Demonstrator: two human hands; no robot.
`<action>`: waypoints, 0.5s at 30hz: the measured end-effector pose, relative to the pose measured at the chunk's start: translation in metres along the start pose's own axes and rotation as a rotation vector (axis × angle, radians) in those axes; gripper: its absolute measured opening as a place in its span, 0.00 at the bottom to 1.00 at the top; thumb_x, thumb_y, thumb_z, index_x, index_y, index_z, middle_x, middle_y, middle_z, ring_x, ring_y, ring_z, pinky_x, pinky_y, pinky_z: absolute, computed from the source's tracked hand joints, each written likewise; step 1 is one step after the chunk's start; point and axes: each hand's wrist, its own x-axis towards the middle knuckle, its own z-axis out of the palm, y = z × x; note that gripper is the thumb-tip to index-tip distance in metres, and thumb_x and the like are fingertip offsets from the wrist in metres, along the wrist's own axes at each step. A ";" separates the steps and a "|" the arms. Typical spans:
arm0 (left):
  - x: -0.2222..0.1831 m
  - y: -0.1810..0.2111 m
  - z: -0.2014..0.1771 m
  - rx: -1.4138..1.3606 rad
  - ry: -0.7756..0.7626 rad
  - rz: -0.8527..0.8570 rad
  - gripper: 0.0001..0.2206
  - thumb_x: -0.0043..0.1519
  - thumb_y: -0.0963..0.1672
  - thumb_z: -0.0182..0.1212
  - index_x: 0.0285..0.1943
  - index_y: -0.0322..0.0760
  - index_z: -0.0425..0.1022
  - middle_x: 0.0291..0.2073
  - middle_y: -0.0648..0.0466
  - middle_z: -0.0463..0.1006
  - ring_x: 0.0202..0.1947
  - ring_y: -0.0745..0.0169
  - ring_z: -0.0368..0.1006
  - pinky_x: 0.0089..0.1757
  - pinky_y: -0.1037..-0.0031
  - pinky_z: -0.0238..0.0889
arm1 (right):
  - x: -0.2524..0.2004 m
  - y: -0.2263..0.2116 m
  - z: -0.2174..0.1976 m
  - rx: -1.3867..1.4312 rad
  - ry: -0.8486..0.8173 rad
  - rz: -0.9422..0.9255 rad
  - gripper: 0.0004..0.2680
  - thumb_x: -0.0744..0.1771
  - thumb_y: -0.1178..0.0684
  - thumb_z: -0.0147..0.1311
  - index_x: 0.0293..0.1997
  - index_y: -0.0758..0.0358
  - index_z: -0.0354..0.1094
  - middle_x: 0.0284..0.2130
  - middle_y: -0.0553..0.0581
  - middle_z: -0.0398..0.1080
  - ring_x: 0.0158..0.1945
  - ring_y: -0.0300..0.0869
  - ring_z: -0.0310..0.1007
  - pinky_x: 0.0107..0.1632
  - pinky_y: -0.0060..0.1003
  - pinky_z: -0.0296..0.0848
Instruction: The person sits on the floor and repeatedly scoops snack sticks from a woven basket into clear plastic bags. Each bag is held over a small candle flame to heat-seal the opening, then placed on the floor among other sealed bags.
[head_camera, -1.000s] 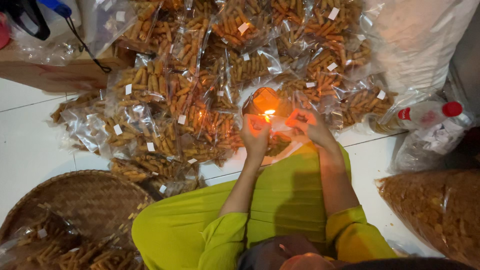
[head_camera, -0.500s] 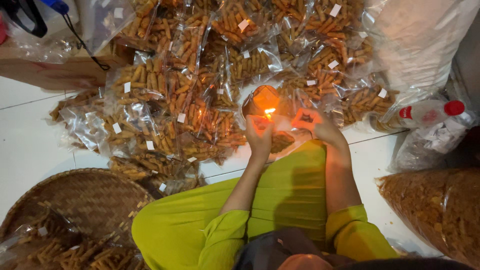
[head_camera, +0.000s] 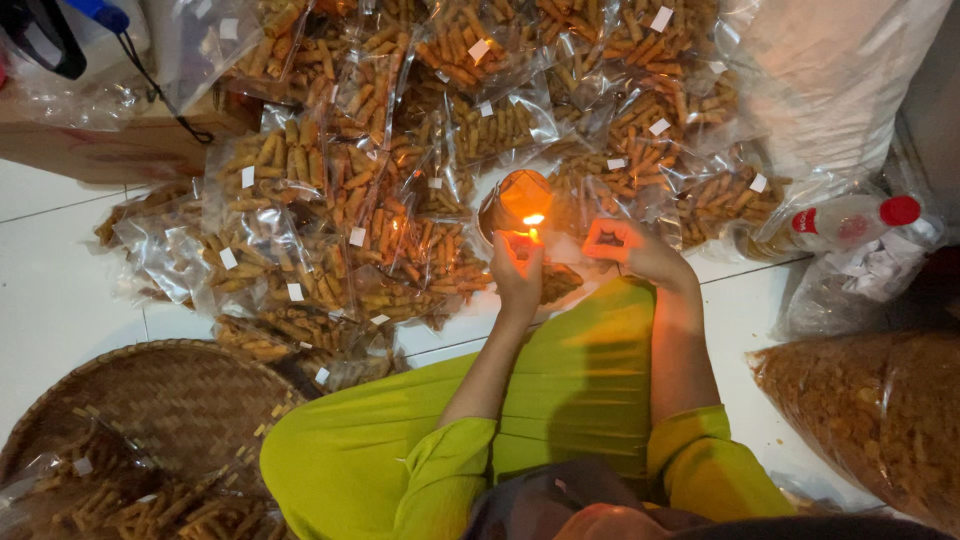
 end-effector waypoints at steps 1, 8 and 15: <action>0.000 0.001 0.000 0.001 -0.002 -0.008 0.09 0.61 0.38 0.62 0.43 0.33 0.65 0.28 0.51 0.76 0.28 0.60 0.77 0.33 0.71 0.67 | -0.001 0.001 -0.001 0.010 -0.001 0.039 0.04 0.66 0.55 0.56 0.35 0.60 0.67 0.30 0.45 0.69 0.32 0.30 0.61 0.30 0.27 0.55; -0.002 -0.007 -0.003 0.099 -0.002 0.037 0.07 0.62 0.37 0.60 0.42 0.31 0.65 0.26 0.50 0.74 0.27 0.60 0.74 0.31 0.71 0.64 | 0.011 0.022 -0.009 -0.147 -0.085 0.005 0.06 0.67 0.53 0.58 0.34 0.61 0.67 0.28 0.49 0.67 0.32 0.33 0.63 0.32 0.30 0.60; -0.026 -0.011 0.001 -0.294 -0.032 -0.136 0.04 0.65 0.38 0.56 0.44 0.31 0.65 0.31 0.53 0.75 0.30 0.67 0.75 0.34 0.75 0.71 | 0.013 0.017 0.012 -0.157 -0.299 -0.231 0.25 0.66 0.50 0.56 0.73 0.52 0.52 0.44 0.45 0.68 0.48 0.35 0.66 0.52 0.31 0.66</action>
